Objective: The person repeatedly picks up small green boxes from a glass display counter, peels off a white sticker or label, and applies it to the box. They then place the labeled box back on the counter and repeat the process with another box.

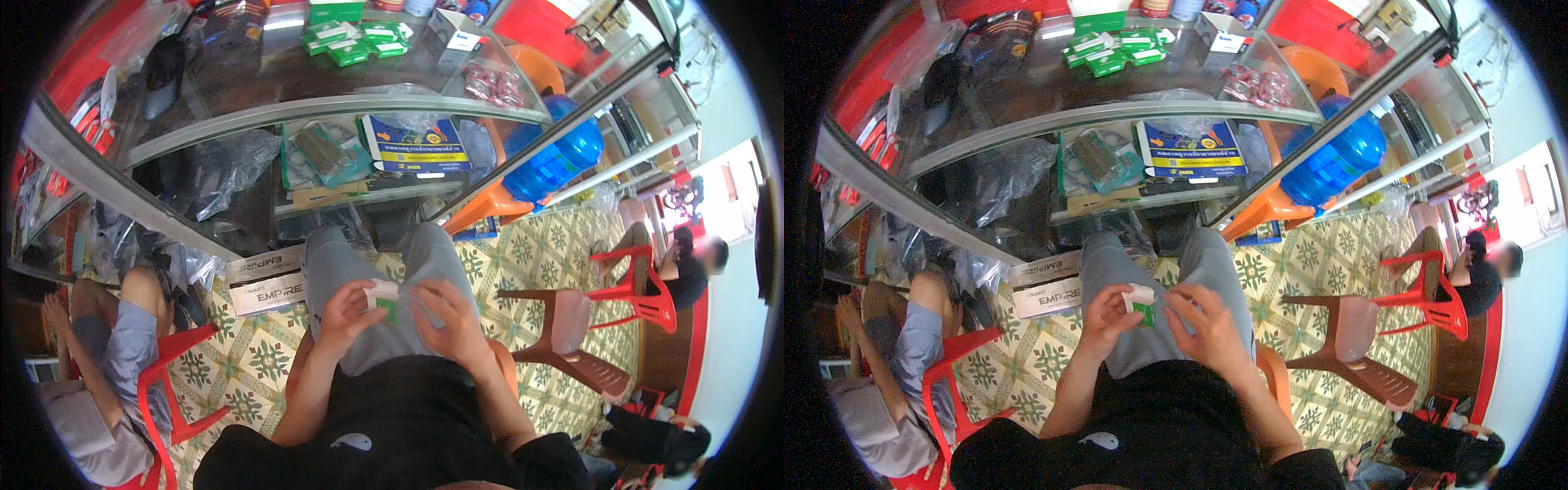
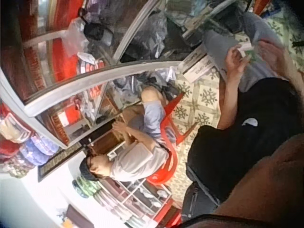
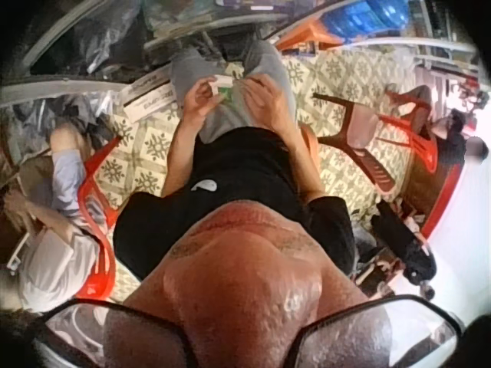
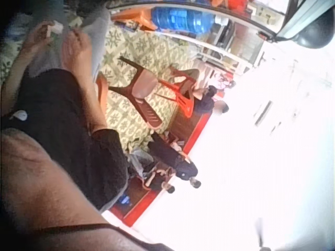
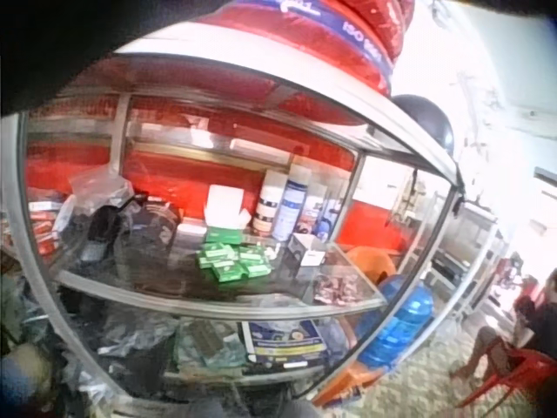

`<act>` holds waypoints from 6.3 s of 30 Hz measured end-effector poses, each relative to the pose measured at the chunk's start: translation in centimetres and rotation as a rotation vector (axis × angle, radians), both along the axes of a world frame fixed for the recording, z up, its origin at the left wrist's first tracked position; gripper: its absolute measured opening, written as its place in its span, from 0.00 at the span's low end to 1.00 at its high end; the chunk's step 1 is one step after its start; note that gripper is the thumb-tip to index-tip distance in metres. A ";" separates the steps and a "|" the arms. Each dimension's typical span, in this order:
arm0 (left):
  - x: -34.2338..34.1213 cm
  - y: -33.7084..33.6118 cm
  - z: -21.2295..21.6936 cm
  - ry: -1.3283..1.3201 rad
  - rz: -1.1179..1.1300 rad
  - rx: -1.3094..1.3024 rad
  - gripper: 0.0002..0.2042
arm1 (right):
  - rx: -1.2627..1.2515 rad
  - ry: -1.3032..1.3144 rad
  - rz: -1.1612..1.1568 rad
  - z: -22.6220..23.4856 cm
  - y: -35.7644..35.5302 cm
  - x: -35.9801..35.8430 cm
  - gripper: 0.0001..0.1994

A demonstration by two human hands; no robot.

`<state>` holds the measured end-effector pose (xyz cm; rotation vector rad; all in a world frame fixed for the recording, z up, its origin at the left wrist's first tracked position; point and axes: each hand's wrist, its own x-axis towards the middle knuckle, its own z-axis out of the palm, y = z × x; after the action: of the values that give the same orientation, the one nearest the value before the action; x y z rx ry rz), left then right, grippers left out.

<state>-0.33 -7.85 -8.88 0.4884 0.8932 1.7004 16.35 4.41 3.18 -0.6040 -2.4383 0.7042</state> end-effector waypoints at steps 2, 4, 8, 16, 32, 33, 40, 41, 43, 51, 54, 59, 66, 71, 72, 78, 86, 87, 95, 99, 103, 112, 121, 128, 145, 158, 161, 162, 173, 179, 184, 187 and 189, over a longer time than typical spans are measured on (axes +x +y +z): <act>0.0 -0.1 -0.5 0.003 0.031 0.012 0.24 | 0.059 0.021 0.001 0.4 2.4 0.2 0.14; -0.1 -0.1 -1.1 0.006 0.067 0.018 0.23 | 0.132 0.051 -0.043 2.1 5.2 -0.1 0.14; -0.4 0.1 -0.6 -0.034 0.078 0.029 0.23 | 0.301 0.077 -0.149 6.8 11.2 -2.0 0.13; -0.9 0.3 -0.2 -0.063 0.124 0.037 0.25 | 0.742 -0.115 -0.167 10.1 23.7 -8.6 0.37; -1.1 0.4 0.6 -0.177 0.215 -0.010 0.35 | 0.617 0.113 -0.102 8.7 23.1 -9.5 0.13; -1.1 0.2 0.2 -0.187 0.224 0.001 0.34 | 0.507 0.160 -0.129 8.8 21.5 -9.6 0.13; -0.8 0.6 -1.2 -0.195 0.126 0.026 0.23 | -0.653 0.331 0.018 6.0 8.1 -4.2 0.14; -0.9 0.3 -1.2 -0.204 0.120 0.036 0.23 | -0.750 0.321 0.105 5.2 6.9 -4.1 0.13; -0.9 -0.3 -0.7 -0.228 0.111 0.056 0.23 | -0.902 0.328 0.125 3.5 3.9 -3.7 0.14; -0.1 0.2 -0.2 -0.034 0.135 0.017 0.24 | -0.411 0.120 0.052 -0.4 1.2 -4.0 0.12; 0.2 0.4 -0.4 -0.024 0.176 0.005 0.25 | -0.287 0.089 0.060 -0.4 1.4 -4.2 0.11; -0.4 0.4 0.3 -0.014 0.199 -0.025 0.23 | -0.229 0.048 0.042 -0.9 1.5 -4.2 0.11; -0.1 0.4 -0.2 -0.021 0.228 -0.010 0.22 | -0.397 0.042 -0.004 -1.6 1.5 -4.2 0.08; 0.1 0.4 0.1 -0.085 0.204 -0.018 0.22 | -0.403 0.055 -0.042 -1.3 1.5 -4.0 0.07; 0.2 0.4 0.1 -0.101 0.201 -0.015 0.23 | -0.397 0.048 -0.046 -1.2 1.4 -3.9 0.07; 0.3 0.5 0.0 -0.095 0.210 -0.020 0.22 | -0.404 0.022 -0.038 -0.6 1.4 -3.6 0.08; 0.4 0.4 0.1 -0.086 0.220 -0.016 0.22 | -0.405 0.126 -0.109 -2.2 0.5 -4.1 0.09; 0.4 0.4 0.1 -0.084 0.216 -0.016 0.22 | -0.428 0.147 -0.122 -2.3 0.3 -4.2 0.09; 0.3 0.4 0.0 0.000 0.170 -0.026 0.22 | -0.508 0.090 -0.132 -2.1 0.2 -4.1 0.12; 0.5 0.4 -0.1 0.007 0.180 -0.037 0.22 | -0.492 0.153 -0.138 -2.6 0.3 -4.0 0.10; 0.5 0.5 -0.1 -0.069 0.203 -0.066 0.22 | -0.350 0.103 -0.099 -1.4 0.9 -3.9 0.09; 0.5 0.4 -0.1 -0.068 0.194 -0.002 0.22 | -0.355 0.009 -0.029 -1.2 0.8 -3.9 0.09; 0.7 0.5 -0.3 0.001 0.182 0.012 0.21 | -0.383 0.060 -0.073 -2.1 0.9 -3.6 0.12; 0.5 0.4 0.0 -0.094 0.194 0.013 0.22 | -0.324 0.061 -0.072 -1.6 0.3 -4.0 0.10; 0.4 0.2 -0.3 -0.279 0.240 0.090 0.19 | -0.423 0.093 0.008 -2.9 0.1 -4.1 0.12; 0.9 0.5 0.8 0.172 0.269 -0.042 0.23 | -0.335 0.014 0.129 -2.6 1.3 -3.4 0.09; 1.4 0.7 0.3 0.256 0.328 0.036 0.27 | -0.367 -0.029 0.120 -2.4 1.4 -3.3 0.09; 1.6 0.7 0.0 0.289 0.350 0.063 0.28 | -0.360 -0.035 0.128 -2.4 1.5 -3.2 0.09; 2.4 0.4 -0.6 0.385 0.399 0.091 0.25 | -0.308 -0.086 0.216 -2.9 1.4 -3.2 0.13; 2.2 0.3 -0.2 0.450 0.403 0.038 0.23 | -0.334 0.065 0.183 -3.1 1.6 -3.2 0.13; 2.2 0.8 1.2 0.356 0.402 0.071 0.17 | -0.393 0.108 0.096 -2.4 2.1 -2.7 0.12; 2.1 0.7 1.3 0.399 0.375 0.026 0.15 | -0.430 0.091 0.114 -2.8 2.1 -2.6 0.11; 2.2 0.6 1.2 0.410 0.363 0.004 0.15 | -0.430 0.075 0.141 -3.2 2.1 -2.7 0.10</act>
<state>1.88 -7.28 -7.63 0.7274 1.3376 1.9647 13.62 6.47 -0.01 -0.5545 -2.2865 1.3038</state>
